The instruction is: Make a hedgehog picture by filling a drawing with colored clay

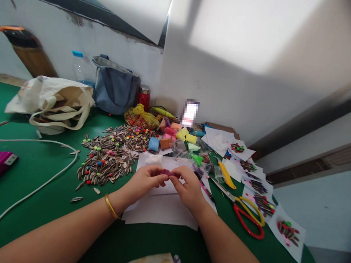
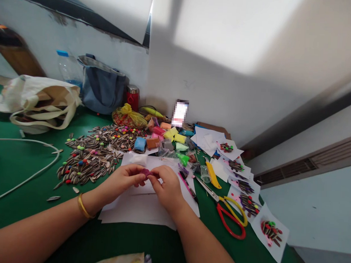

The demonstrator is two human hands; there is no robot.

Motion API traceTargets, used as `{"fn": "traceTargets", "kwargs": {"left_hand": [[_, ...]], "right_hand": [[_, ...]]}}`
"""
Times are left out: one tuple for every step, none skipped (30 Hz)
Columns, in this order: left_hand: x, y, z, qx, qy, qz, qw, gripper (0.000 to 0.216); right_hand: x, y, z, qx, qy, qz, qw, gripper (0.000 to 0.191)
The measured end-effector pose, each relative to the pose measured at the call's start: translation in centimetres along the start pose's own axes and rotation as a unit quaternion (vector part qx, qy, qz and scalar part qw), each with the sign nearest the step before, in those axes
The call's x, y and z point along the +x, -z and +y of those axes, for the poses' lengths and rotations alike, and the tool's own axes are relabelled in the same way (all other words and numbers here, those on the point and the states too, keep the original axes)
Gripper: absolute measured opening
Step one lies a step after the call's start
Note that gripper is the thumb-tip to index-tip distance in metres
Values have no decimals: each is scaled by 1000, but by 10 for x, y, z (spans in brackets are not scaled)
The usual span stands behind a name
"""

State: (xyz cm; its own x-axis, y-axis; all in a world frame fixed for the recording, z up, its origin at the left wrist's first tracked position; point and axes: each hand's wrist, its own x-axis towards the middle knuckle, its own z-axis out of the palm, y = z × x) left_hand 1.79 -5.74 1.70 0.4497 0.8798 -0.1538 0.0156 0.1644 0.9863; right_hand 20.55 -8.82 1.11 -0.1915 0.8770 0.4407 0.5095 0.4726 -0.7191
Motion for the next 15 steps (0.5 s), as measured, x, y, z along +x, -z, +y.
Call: {"fn": "traceTargets", "kwargs": {"left_hand": [[0, 0, 1, -2, 0, 10, 1000, 39], [0, -1, 1, -2, 0, 17, 1000, 37], [1, -1, 1, -2, 2, 20, 1000, 36], [1, -1, 1, -1, 3, 21, 1000, 35], [1, -1, 1, 1, 3, 23, 1000, 35], [2, -1, 1, 2, 2, 29, 1000, 35], [2, 0, 1, 1, 0, 38, 999, 35], [3, 1, 1, -3, -4, 51, 999, 35], [3, 1, 1, -7, -8, 64, 998, 34], [4, 2, 1, -9, -12, 74, 997, 33], [4, 2, 1, -9, -16, 79, 997, 32], [4, 2, 1, -5, -21, 78, 997, 31], [4, 2, 0, 4, -24, 69, 997, 31], [4, 1, -1, 15, -27, 53, 998, 31], [3, 0, -2, 27, -28, 31, 999, 33]], "right_hand": [[-1, -1, 0, 2, -10, 5, 1000, 10], [-1, -2, 0, 8, -18, 5, 1000, 12], [-1, -2, 0, 17, -22, 1, 1000, 16], [-1, -2, -1, 25, -24, -1, 999, 18], [-1, -2, -1, 30, -24, -2, 999, 17], [0, -2, -2, 32, -22, 0, 999, 15], [0, -2, -3, 32, -23, 4, 999, 13], [1, -1, -4, 31, -28, 12, 999, 12], [2, -1, -4, 33, -37, 21, 999, 11], [2, 0, -4, 41, -47, 26, 998, 10], [2, 0, -3, 57, -57, 27, 996, 12], [1, -1, -2, 77, -67, 26, 994, 16], [0, -1, -1, 96, -76, 23, 992, 22], [0, -2, 0, 108, -83, 21, 990, 28], [-1, -3, 1, 110, -88, 17, 990, 32]]}}
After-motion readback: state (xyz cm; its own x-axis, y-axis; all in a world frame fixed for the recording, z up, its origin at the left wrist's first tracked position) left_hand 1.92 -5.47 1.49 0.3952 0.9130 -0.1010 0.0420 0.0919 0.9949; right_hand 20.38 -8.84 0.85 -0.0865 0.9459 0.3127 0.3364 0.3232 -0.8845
